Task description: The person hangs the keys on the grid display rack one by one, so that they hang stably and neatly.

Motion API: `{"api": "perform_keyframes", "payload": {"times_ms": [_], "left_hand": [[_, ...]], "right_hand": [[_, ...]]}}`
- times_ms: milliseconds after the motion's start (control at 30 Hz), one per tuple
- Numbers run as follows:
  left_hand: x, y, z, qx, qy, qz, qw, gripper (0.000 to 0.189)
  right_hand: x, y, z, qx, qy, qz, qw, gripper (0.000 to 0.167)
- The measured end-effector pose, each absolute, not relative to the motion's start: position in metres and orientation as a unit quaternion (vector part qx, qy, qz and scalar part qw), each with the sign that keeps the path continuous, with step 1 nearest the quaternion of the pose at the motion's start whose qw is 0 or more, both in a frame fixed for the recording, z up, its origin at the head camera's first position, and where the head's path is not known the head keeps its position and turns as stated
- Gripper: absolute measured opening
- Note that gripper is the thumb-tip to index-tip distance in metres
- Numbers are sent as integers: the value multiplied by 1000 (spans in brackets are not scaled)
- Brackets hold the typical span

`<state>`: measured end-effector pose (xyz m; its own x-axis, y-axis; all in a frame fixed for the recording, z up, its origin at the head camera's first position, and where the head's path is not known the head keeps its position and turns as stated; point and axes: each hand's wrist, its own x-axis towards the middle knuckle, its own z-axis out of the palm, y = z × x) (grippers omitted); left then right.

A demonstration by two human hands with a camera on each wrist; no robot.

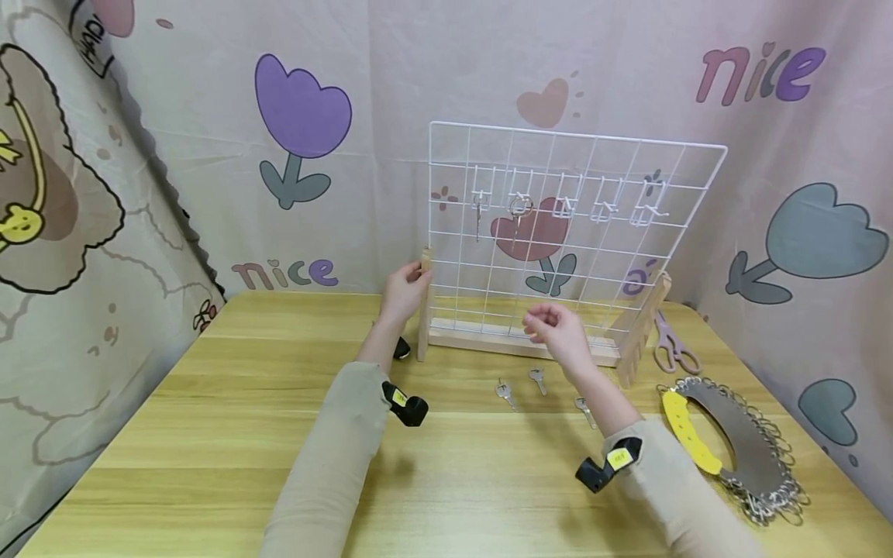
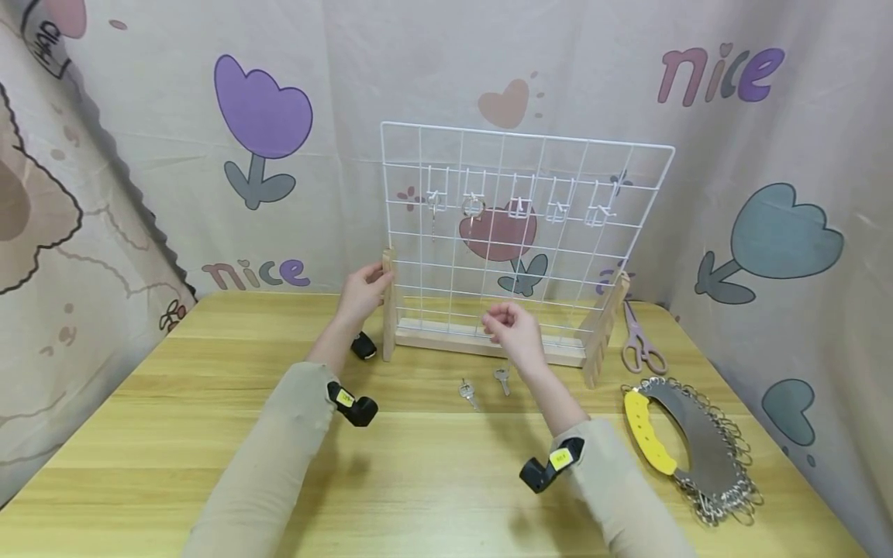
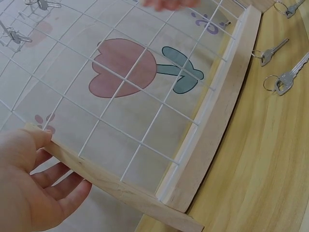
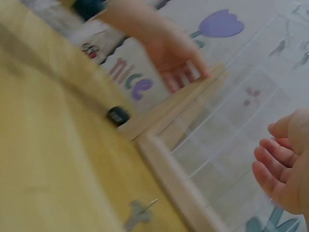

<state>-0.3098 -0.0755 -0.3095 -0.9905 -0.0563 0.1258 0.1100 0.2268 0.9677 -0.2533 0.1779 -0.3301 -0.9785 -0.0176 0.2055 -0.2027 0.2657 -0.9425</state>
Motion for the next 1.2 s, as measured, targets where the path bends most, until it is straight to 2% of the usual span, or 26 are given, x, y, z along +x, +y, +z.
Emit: {"api": "perform_keyframes", "payload": {"times_ms": [200,567,733,1033,1200], "left_hand": [[-309,-75,-309,-17,-784,-616,69,50],[-309,-75,-309,-15,-785,-616,67,49],[-308,-76,-308,-16,-782,-620,66,49],[-308,-76,-308,-15,-781,-621,65,49],[-309,-76,-308,-13,-781,-621,63,49]], "right_hand": [[-243,175,-362,74,-809,583,16,27],[-240,167,-401,81,-849,522,-25,19],[-240,165,-407,74,-871,486,-12,18],[-238,161,-411,106,-896,430,31,5],[-237,161,-408,102,-904,415,24,8]]}}
